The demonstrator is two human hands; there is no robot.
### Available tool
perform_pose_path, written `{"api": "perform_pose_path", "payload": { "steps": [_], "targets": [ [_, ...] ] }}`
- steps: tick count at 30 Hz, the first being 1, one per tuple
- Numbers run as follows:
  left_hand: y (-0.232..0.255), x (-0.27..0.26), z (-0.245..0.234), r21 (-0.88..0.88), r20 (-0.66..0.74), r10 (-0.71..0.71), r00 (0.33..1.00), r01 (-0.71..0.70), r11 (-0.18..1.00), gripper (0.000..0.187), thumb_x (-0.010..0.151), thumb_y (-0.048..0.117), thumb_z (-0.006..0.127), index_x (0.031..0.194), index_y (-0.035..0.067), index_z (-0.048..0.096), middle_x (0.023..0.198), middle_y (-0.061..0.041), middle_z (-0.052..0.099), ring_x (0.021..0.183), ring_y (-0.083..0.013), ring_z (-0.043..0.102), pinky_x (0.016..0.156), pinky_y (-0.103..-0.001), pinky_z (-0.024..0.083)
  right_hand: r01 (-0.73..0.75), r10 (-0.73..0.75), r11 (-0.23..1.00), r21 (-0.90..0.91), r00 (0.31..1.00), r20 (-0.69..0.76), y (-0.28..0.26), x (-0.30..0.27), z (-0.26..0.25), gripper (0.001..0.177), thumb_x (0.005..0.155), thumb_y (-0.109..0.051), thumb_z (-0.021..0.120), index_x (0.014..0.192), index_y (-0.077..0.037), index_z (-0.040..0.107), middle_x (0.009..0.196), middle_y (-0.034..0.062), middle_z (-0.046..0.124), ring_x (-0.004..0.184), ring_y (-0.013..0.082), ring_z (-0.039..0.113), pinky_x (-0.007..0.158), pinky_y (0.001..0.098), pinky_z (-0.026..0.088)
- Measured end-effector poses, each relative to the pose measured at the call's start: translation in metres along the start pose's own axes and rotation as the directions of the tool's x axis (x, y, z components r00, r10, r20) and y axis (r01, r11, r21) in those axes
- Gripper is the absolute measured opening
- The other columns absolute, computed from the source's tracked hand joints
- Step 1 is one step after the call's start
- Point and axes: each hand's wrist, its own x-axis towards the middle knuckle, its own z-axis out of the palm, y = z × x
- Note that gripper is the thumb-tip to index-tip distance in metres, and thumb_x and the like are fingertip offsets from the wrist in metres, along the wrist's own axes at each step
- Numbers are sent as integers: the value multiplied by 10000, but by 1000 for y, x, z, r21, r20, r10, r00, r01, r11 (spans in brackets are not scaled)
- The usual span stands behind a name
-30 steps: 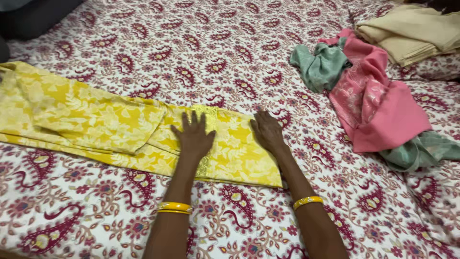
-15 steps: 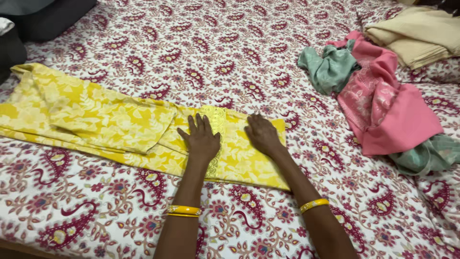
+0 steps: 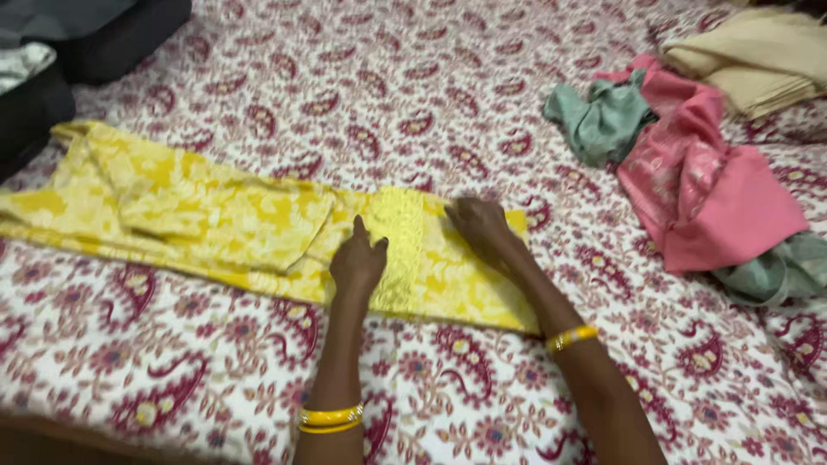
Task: The person folds a yellow floral dress on a bed, smoothing and aligning the fabric before folding it into a compact rectangle. The person then picks up a pink garment and begins to unfold it.
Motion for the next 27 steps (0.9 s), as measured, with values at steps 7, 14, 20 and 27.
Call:
{"api": "perform_pose_path", "payload": {
  "steps": [7, 14, 20, 27],
  "targets": [
    [-46, 14, 18, -332, -145, 26, 989, -73, 940, 707, 890, 385, 676, 1413, -65, 520, 864, -219, 754, 878, -355, 718, 830, -470, 542, 303, -285, 930, 208, 952, -113, -74, 52, 25, 431, 934, -471, 608, 1072, -71, 685, 828, 209, 719, 778, 406, 689, 689, 527, 535],
    [-57, 23, 23, -430, -160, 21, 987, -88, 899, 576, 899, 371, 647, 1305, -36, 645, 842, -209, 746, 796, -306, 734, 778, -422, 561, 378, -376, 924, 55, 872, 314, -175, -55, -35, 644, 906, -619, 643, 914, 25, 652, 751, 243, 673, 682, 430, 666, 638, 527, 533],
    [-46, 10, 10, -787, 106, -95, 990, 142, 601, 421, 976, 277, 636, 1256, -20, 739, 768, -189, 708, 581, -215, 557, 470, -366, 431, 350, -377, 925, 146, 884, 274, -201, -75, -45, 579, 876, -469, 678, 1016, 88, 609, 738, 266, 666, 626, 434, 658, 564, 541, 527],
    [-29, -2, -11, -876, 95, -161, 982, 159, 455, 436, 966, 240, 576, 1341, 18, 581, 880, -82, 757, 595, -168, 725, 455, -284, 548, -72, -17, 959, 273, 950, 313, -136, -37, -13, 414, 890, -389, 663, 1089, -36, 748, 960, 247, 756, 856, 359, 718, 789, 463, 550]
  ]
}}
